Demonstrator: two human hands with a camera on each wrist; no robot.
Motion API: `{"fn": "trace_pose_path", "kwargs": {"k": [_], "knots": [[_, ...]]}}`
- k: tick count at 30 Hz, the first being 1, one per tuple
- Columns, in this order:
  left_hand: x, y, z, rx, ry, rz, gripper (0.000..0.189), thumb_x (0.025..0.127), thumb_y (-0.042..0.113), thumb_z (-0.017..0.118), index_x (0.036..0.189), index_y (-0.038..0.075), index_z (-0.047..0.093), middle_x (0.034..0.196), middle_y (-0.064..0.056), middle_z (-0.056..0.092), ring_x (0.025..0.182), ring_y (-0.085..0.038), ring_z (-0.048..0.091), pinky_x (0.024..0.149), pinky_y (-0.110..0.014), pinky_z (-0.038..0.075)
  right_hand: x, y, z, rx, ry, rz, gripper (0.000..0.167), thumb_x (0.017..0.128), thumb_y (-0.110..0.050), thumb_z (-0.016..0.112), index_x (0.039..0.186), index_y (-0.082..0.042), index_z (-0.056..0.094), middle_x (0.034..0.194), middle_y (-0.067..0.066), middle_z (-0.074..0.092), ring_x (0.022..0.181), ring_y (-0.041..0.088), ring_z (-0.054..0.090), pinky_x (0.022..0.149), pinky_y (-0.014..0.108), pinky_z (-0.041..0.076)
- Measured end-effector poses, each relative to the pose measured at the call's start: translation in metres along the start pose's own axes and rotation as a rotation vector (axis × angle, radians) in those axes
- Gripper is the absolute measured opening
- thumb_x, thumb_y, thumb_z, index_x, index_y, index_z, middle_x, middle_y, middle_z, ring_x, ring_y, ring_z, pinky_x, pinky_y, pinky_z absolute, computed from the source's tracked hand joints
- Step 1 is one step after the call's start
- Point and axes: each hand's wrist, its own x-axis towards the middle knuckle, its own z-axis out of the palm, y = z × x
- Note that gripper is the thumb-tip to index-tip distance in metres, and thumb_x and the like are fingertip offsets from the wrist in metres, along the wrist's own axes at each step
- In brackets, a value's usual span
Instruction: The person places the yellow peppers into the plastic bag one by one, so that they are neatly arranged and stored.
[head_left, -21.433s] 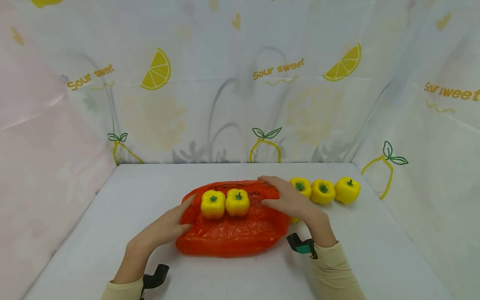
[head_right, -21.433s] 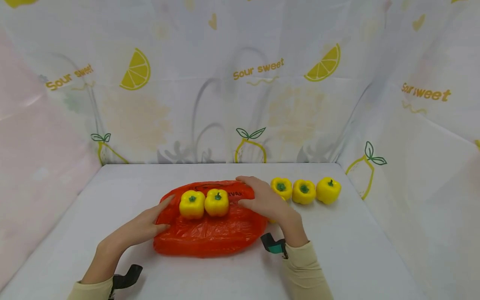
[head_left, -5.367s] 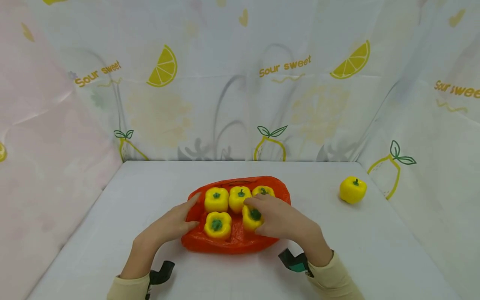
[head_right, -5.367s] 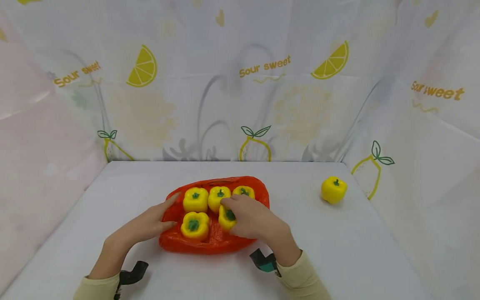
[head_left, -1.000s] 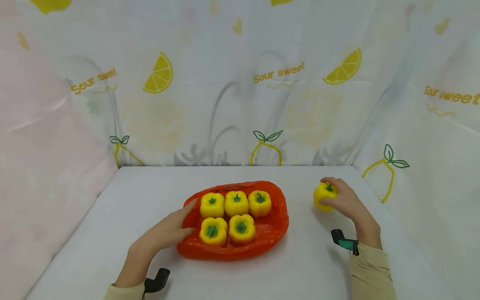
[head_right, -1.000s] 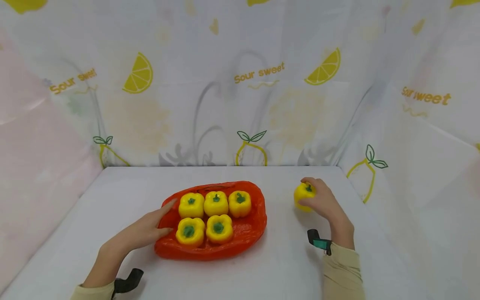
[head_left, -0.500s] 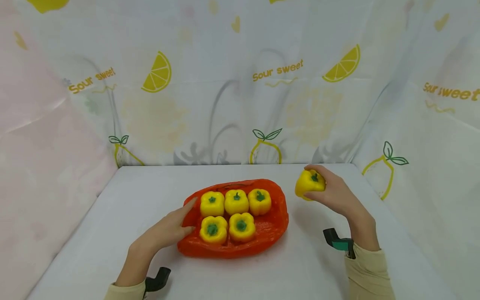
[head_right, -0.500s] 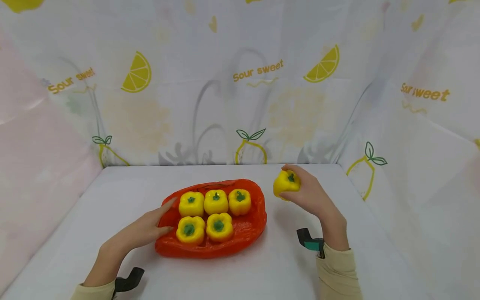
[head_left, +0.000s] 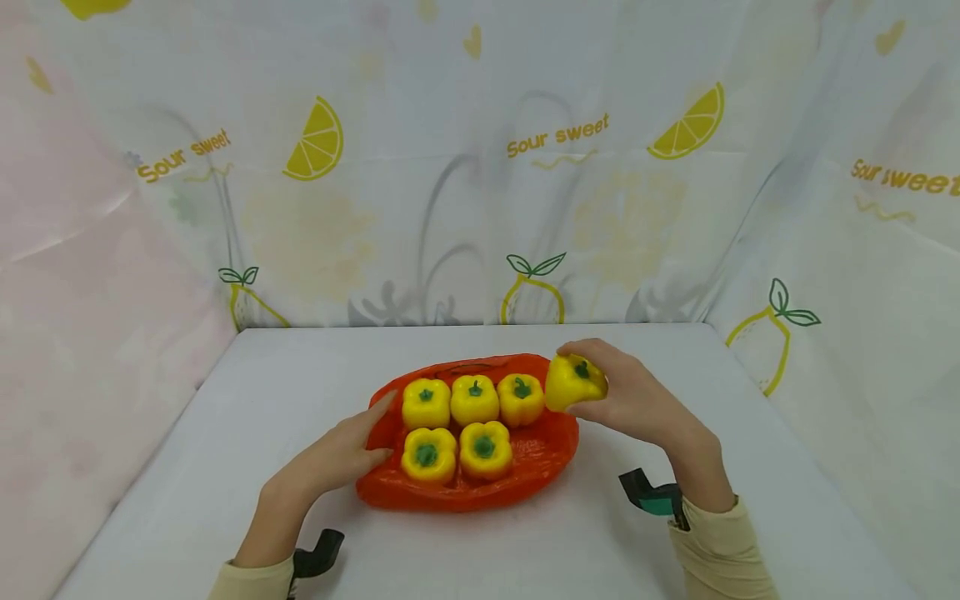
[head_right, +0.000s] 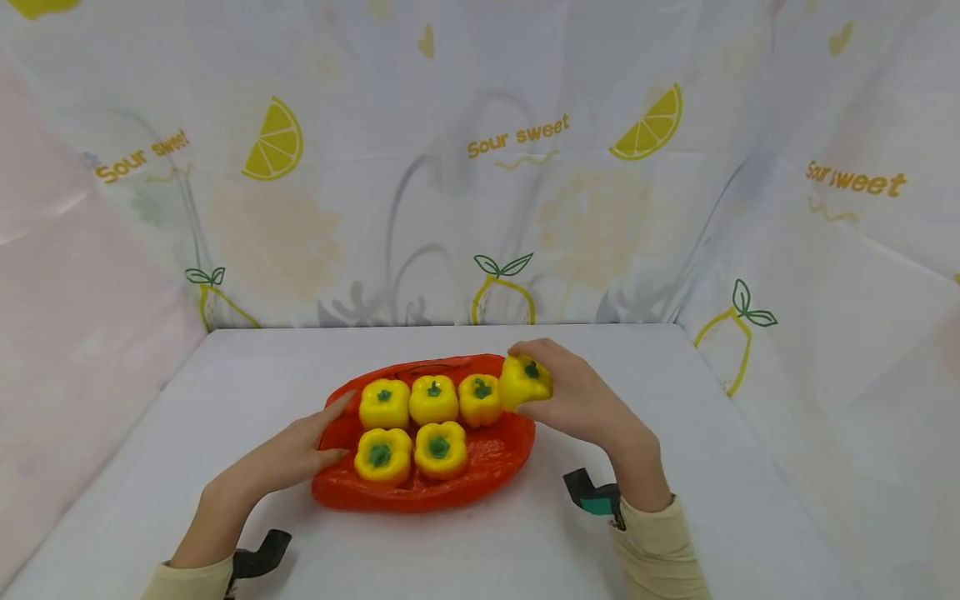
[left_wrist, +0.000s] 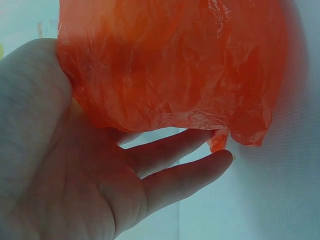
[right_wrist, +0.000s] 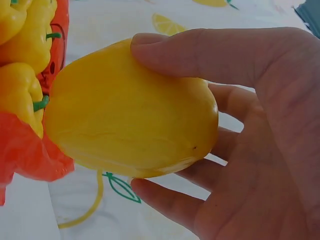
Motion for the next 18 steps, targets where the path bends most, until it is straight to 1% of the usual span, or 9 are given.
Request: {"fn": "trace_pose_path", "kwargs": {"k": [3,5,9,13,15,18], "knots": [[0.0,-0.001,0.0,-0.005,-0.001,0.0,0.079,0.095,0.02,0.063,0.16,0.018,0.019,0.159,-0.015,0.037,0.145,-0.04,0.036,0.115,-0.063,0.033,0.002,-0.007,0.009,-0.025,-0.054,-0.024,0.059,0.081,-0.019,0.079,0.134,-0.027,0.054,0.135,-0.005,0.056,0.117,0.019,0.053,0.097,0.043,0.054],[0.0,-0.001,0.0,-0.007,0.0,0.001,0.079,0.095,0.02,0.063,0.16,0.018,0.019,0.159,-0.014,0.036,0.145,-0.039,0.036,0.116,-0.063,0.032,0.004,-0.011,0.015,-0.039,-0.098,-0.034,0.058,0.082,-0.018,0.078,0.134,-0.027,0.054,0.135,-0.004,0.057,0.12,0.02,0.053,0.1,0.046,0.052],[0.0,0.0,0.001,-0.006,0.002,-0.001,0.079,0.095,0.019,0.062,0.16,0.019,0.018,0.159,-0.015,0.036,0.146,-0.04,0.035,0.116,-0.063,0.031,0.006,-0.016,0.027,-0.048,-0.198,-0.008,0.06,0.083,-0.018,0.075,0.138,-0.024,0.054,0.138,-0.005,0.056,0.126,0.021,0.049,0.106,0.05,0.048],[0.0,0.0,0.001,-0.006,0.002,-0.009,0.08,0.095,0.02,0.063,0.161,0.02,0.017,0.159,-0.014,0.036,0.146,-0.039,0.035,0.116,-0.063,0.032,0.008,-0.017,0.036,-0.07,-0.281,0.03,0.063,0.081,-0.017,0.076,0.14,-0.021,0.054,0.141,-0.005,0.055,0.13,0.021,0.049,0.109,0.05,0.046],[0.0,0.0,0.001,-0.009,-0.001,-0.019,0.08,0.095,0.021,0.063,0.161,0.021,0.016,0.159,-0.014,0.037,0.146,-0.039,0.036,0.116,-0.063,0.032,0.008,-0.018,0.039,-0.087,-0.311,0.057,0.064,0.08,-0.017,0.077,0.14,-0.021,0.054,0.142,-0.005,0.055,0.131,0.021,0.048,0.111,0.05,0.045],[0.0,0.0,0.001,-0.014,-0.005,-0.032,0.081,0.095,0.022,0.063,0.161,0.022,0.016,0.159,-0.013,0.037,0.145,-0.039,0.036,0.115,-0.063,0.033,0.009,-0.018,0.043,-0.11,-0.337,0.082,0.063,0.078,-0.015,0.077,0.137,-0.02,0.056,0.139,-0.005,0.055,0.125,0.02,0.051,0.108,0.05,0.048]]}}
